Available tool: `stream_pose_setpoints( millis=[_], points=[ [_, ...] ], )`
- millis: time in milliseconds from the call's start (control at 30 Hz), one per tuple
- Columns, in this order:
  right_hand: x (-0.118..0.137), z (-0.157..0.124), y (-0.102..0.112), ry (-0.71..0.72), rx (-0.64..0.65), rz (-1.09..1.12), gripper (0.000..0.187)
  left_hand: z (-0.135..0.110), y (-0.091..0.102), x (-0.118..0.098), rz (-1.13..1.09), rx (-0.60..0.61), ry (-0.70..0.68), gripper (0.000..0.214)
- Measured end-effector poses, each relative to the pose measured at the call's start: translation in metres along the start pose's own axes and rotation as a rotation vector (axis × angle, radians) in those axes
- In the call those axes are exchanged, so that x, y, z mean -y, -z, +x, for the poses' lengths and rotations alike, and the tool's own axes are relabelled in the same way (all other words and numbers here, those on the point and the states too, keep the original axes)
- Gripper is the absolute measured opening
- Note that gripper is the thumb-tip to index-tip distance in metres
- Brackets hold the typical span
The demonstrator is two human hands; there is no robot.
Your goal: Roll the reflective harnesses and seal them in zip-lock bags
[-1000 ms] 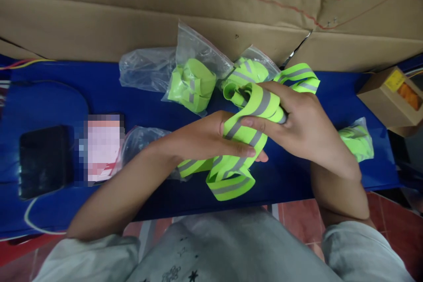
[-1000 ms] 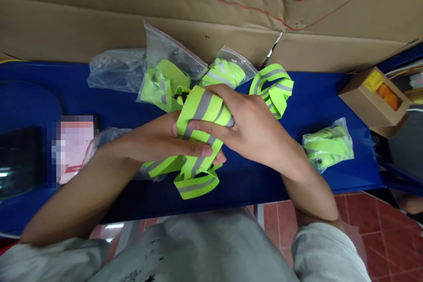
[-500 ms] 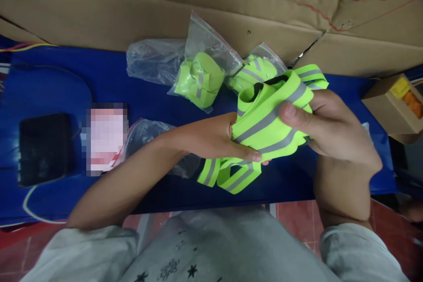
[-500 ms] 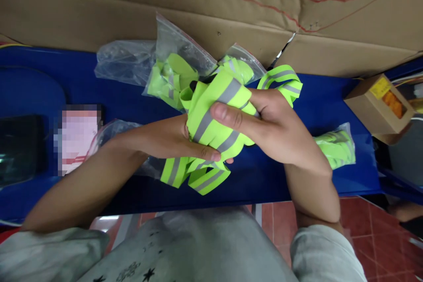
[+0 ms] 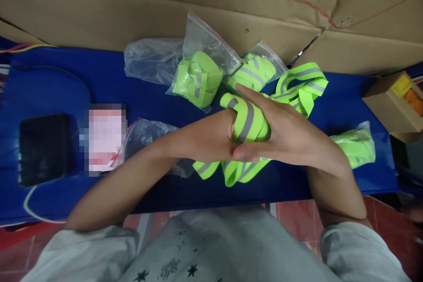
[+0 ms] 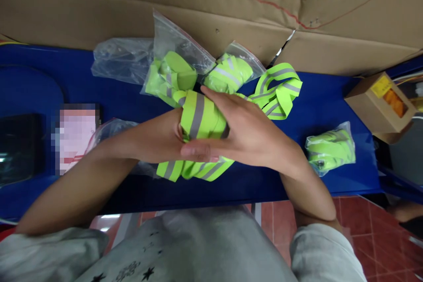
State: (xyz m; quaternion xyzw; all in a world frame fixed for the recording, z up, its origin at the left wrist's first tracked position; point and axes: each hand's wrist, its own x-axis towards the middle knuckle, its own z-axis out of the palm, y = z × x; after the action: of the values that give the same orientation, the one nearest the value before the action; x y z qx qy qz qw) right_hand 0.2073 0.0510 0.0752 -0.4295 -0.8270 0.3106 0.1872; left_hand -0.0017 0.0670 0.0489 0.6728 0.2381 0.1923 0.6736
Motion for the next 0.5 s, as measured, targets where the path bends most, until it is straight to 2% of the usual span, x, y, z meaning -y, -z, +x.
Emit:
stream_pose_setpoints(
  millis=[33,67,167,233,333,500],
  points=[
    [0.0,0.0,-0.002,0.007,0.007,-0.012,0.094,0.0,0.0,0.001,0.002,0.016,0.012,0.025],
    [0.0,0.0,-0.005,0.011,-0.007,-0.012,0.091,0.0,-0.001,0.003,-0.013,0.018,0.026,0.026],
    [-0.001,0.004,-0.01,0.017,-0.149,-0.024,0.061,0.004,-0.002,0.004,-0.196,-0.046,0.123,0.028],
    [-0.002,0.007,-0.01,0.031,-0.255,-0.07,0.05,0.008,-0.004,0.002,-0.402,-0.118,0.197,0.023],
    [-0.004,0.007,-0.01,0.069,-0.32,-0.124,0.047,0.012,-0.01,0.0,-0.623,-0.173,0.255,0.025],
    [-0.001,0.004,-0.01,0.035,-0.383,-0.215,0.052,0.012,-0.027,0.001,-0.876,-0.107,0.331,0.023]
  ],
)
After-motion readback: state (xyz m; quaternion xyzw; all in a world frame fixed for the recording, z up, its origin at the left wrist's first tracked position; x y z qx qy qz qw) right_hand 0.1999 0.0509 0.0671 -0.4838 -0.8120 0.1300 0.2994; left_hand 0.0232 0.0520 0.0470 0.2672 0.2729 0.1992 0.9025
